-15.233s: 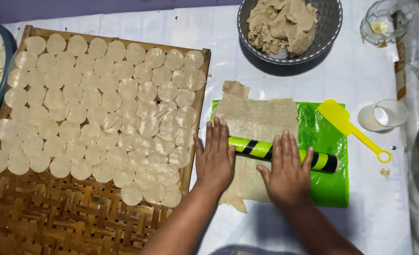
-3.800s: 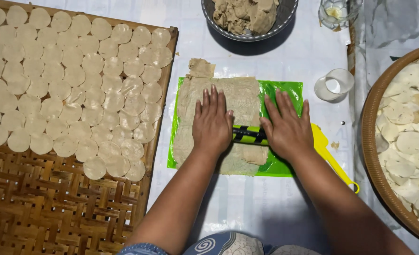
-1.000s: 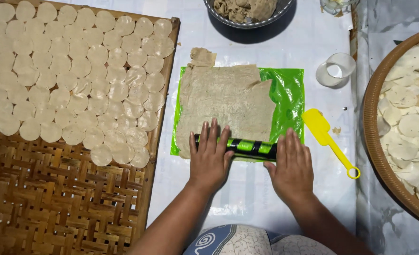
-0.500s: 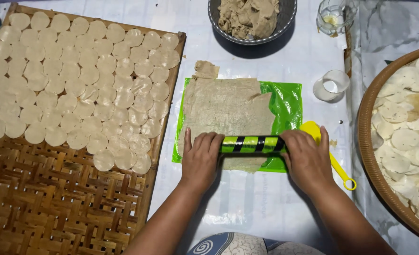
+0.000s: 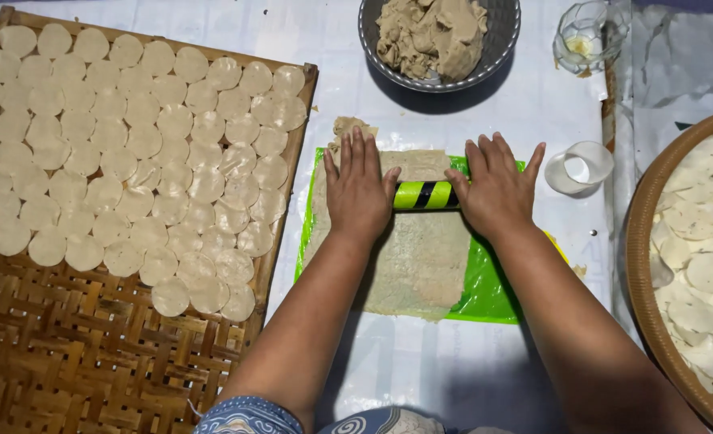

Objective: Rolling out dough and cutting small round shapes using a mold.

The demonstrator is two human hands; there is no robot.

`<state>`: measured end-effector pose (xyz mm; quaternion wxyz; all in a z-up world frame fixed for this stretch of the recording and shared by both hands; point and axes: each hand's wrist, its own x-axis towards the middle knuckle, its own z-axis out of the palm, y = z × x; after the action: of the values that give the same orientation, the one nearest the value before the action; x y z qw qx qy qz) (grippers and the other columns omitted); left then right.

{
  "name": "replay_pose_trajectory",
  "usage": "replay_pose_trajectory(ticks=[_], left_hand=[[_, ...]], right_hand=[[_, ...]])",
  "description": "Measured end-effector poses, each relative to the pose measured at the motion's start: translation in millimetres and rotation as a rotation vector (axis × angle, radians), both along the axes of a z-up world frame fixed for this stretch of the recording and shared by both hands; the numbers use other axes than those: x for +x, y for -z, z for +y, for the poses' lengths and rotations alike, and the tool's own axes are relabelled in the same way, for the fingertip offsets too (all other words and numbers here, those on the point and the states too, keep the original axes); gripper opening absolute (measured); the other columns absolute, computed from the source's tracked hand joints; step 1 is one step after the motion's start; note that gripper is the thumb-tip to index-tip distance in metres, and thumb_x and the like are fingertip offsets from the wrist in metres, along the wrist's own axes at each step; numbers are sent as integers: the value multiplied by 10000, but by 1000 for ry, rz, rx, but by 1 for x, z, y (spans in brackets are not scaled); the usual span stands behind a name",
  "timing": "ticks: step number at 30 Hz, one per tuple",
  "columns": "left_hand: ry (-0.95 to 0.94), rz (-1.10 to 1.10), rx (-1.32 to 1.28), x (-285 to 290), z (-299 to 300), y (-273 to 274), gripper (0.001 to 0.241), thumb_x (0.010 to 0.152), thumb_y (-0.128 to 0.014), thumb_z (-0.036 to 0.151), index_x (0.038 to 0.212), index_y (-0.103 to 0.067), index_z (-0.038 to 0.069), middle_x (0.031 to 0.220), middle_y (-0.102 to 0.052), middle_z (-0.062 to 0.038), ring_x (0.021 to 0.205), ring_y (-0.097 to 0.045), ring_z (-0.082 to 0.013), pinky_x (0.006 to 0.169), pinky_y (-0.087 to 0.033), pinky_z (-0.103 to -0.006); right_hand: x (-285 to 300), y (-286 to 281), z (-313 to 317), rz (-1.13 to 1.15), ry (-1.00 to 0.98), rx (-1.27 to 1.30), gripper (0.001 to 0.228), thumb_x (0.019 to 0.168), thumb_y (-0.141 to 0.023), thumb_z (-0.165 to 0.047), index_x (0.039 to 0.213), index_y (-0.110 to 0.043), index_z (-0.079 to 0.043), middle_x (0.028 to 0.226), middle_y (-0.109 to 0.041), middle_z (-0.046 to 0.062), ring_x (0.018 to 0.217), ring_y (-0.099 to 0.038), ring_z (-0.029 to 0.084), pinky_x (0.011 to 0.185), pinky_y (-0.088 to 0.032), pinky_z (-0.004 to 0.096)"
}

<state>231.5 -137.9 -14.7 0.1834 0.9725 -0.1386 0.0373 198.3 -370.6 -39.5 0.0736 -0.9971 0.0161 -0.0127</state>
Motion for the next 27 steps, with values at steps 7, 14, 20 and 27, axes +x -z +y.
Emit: replay_pose_trajectory(ticks=[7, 14, 20, 27], left_hand=[[52, 59, -85, -71, -6, 0, 547, 1074, -440, 189, 1542, -320, -67, 1637, -237, -331, 1542, -195, -455, 1250, -74, -569], [50, 77, 37, -2, -17, 4, 745, 1081, -328, 504, 1597, -230, -25, 1683, -160, -269, 1579, -103, -403, 1278, -64, -510], [-19, 157, -131, 59, -11, -20, 741, 1079, -292, 540, 1582, -277, -4, 1677, -157, -261, 1576, -93, -409, 1267, -145, -530], [-430, -108, -600, 94, 59, 36, 314, 1048, -486, 181, 1274, -664, 55, 1243, -647, -152, 1251, -614, -338, 1097, -469, -414]], right_hand=[[-65, -29, 48, 9, 66, 127, 640, 1105, -329, -530, 1540, -436, -74, 1648, -368, 212, 1582, -228, 351, 1177, 107, 725], [11, -33, 25, 188, -52, 16, 904, 1022, -262, -760, 1609, -293, -73, 1670, -318, 159, 1583, -210, 275, 1172, 69, 753], [73, -36, -4, 339, -163, 142, 928, 810, -580, -743, 1545, -374, -216, 1657, -303, 74, 1573, -202, 254, 1221, -71, 697], [51, -49, -10, 211, -223, 131, 605, 772, -778, -480, 1258, -573, -184, 1141, -620, 5, 1200, -606, 255, 926, -518, 504]])
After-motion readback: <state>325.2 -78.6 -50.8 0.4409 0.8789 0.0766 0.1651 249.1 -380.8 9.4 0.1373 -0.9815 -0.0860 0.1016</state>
